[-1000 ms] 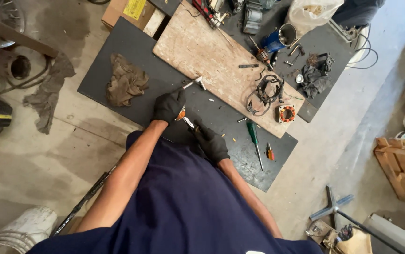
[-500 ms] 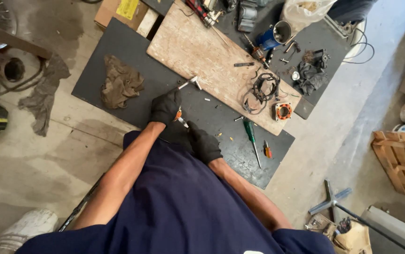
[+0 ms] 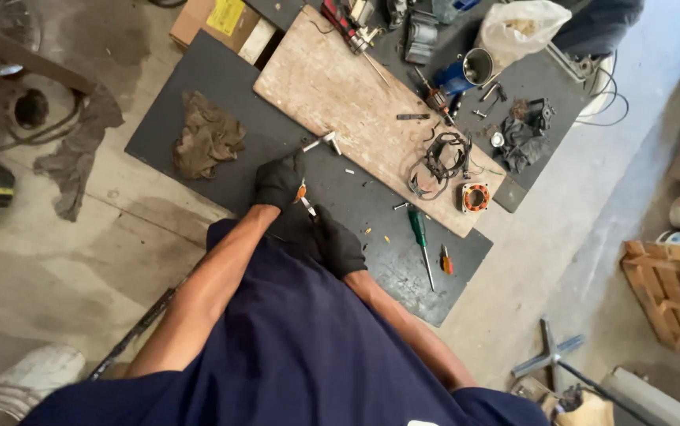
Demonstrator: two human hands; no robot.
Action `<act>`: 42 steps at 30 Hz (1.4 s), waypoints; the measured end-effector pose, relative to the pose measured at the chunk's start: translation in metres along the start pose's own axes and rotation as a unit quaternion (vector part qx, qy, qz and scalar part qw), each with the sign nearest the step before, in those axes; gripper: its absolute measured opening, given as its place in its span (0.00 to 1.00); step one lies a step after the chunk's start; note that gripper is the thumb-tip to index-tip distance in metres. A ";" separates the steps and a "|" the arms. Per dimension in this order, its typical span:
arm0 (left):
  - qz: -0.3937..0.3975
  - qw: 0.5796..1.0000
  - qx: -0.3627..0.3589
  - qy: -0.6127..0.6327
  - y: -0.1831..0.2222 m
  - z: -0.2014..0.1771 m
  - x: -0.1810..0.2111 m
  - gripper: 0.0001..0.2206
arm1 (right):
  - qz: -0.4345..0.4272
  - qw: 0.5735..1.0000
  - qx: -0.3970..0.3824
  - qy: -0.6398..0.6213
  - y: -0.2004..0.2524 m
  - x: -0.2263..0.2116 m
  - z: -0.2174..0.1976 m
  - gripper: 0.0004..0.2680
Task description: Disassembling an electrical motor component using a wrench and a screwdriver
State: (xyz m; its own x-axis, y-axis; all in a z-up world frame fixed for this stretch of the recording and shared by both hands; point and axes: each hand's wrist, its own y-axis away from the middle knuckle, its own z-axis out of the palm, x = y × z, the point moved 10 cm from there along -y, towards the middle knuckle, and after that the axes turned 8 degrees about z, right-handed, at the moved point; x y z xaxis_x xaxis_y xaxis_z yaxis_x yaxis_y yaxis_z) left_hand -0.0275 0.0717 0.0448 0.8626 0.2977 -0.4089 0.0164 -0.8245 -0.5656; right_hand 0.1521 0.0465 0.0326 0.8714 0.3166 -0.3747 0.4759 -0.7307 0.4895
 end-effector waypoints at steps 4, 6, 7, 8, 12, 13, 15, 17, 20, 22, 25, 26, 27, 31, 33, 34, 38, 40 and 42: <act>-0.042 0.959 -0.185 0.212 -0.008 0.010 -0.030 0.12 | -0.064 0.996 0.043 -0.039 0.006 0.001 -0.001 0.29; -0.077 0.840 -0.352 0.407 0.005 0.024 -0.025 0.11 | -0.151 0.962 0.216 0.063 0.000 0.008 0.009 0.27; -0.077 0.839 -0.352 0.407 -0.004 0.020 -0.027 0.11 | -0.150 0.962 0.217 0.064 0.004 0.001 0.002 0.27; -0.129 0.798 -0.400 0.432 -0.002 0.025 -0.030 0.16 | -0.153 0.959 0.231 0.063 0.010 -0.006 -0.007 0.26; -0.224 0.728 -0.454 0.462 0.012 0.041 -0.029 0.30 | -0.146 0.975 0.166 0.006 0.015 -0.009 -0.009 0.30; -0.222 0.729 -0.452 0.464 0.026 0.050 -0.021 0.30 | -0.145 0.975 0.170 0.007 0.013 -0.004 -0.006 0.30; -0.027 0.896 -0.280 0.344 0.017 0.036 -0.008 0.17 | -0.157 0.955 0.224 0.115 0.014 -0.003 0.000 0.29; -0.077 0.901 -0.232 0.360 -0.001 0.028 -0.015 0.17 | -0.196 0.948 0.228 0.103 0.017 -0.015 -0.016 0.24; -0.124 0.877 -0.237 0.399 0.002 0.024 -0.010 0.20 | -0.225 0.943 0.230 0.082 0.036 -0.029 -0.038 0.21; -0.118 0.859 -0.278 0.414 -0.009 0.040 -0.009 0.21 | -0.223 0.941 0.243 0.070 0.018 -0.036 -0.042 0.21; -0.134 0.858 -0.300 0.395 -0.001 0.038 -0.008 0.22 | -0.177 0.935 0.275 0.135 0.006 -0.018 -0.013 0.21; -0.141 0.846 -0.317 0.404 0.004 0.042 -0.006 0.23 | -0.167 0.953 0.235 0.089 0.002 -0.007 -0.005 0.26; -0.146 0.837 -0.329 0.412 0.002 0.052 -0.008 0.23 | -0.158 0.966 0.199 0.040 -0.009 0.000 0.002 0.32; -0.151 0.802 -0.388 0.430 -0.010 0.034 -0.023 0.23 | -0.130 0.957 0.205 0.159 -0.023 0.016 0.037 0.21; -0.183 0.762 -0.426 0.452 -0.003 0.041 -0.022 0.25 | -0.147 0.905 0.272 0.292 -0.016 0.000 0.025 0.11; -0.184 0.761 -0.430 0.449 -0.002 0.038 -0.021 0.25 | -0.148 0.907 0.268 0.289 -0.015 0.000 0.024 0.11; -0.117 0.838 -0.358 0.394 -0.001 0.033 -0.020 0.21 | -0.145 0.919 0.266 0.251 -0.001 -0.024 0.002 0.12; -0.059 0.868 -0.344 0.354 -0.010 0.033 -0.018 0.20 | -0.135 0.923 0.262 0.245 0.000 -0.046 -0.025 0.15; -0.082 0.834 -0.371 0.400 -0.017 0.023 -0.025 0.21 | -0.129 0.925 0.261 0.244 0.008 -0.071 -0.057 0.13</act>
State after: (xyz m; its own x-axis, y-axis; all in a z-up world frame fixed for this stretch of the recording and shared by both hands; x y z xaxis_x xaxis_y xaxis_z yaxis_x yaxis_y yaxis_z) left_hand -0.0605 0.0890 0.0482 0.8742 0.2644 0.4072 0.2197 -0.9634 0.1538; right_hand 0.1008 0.0525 0.1085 0.7466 0.6642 0.0373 0.6651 -0.7442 -0.0614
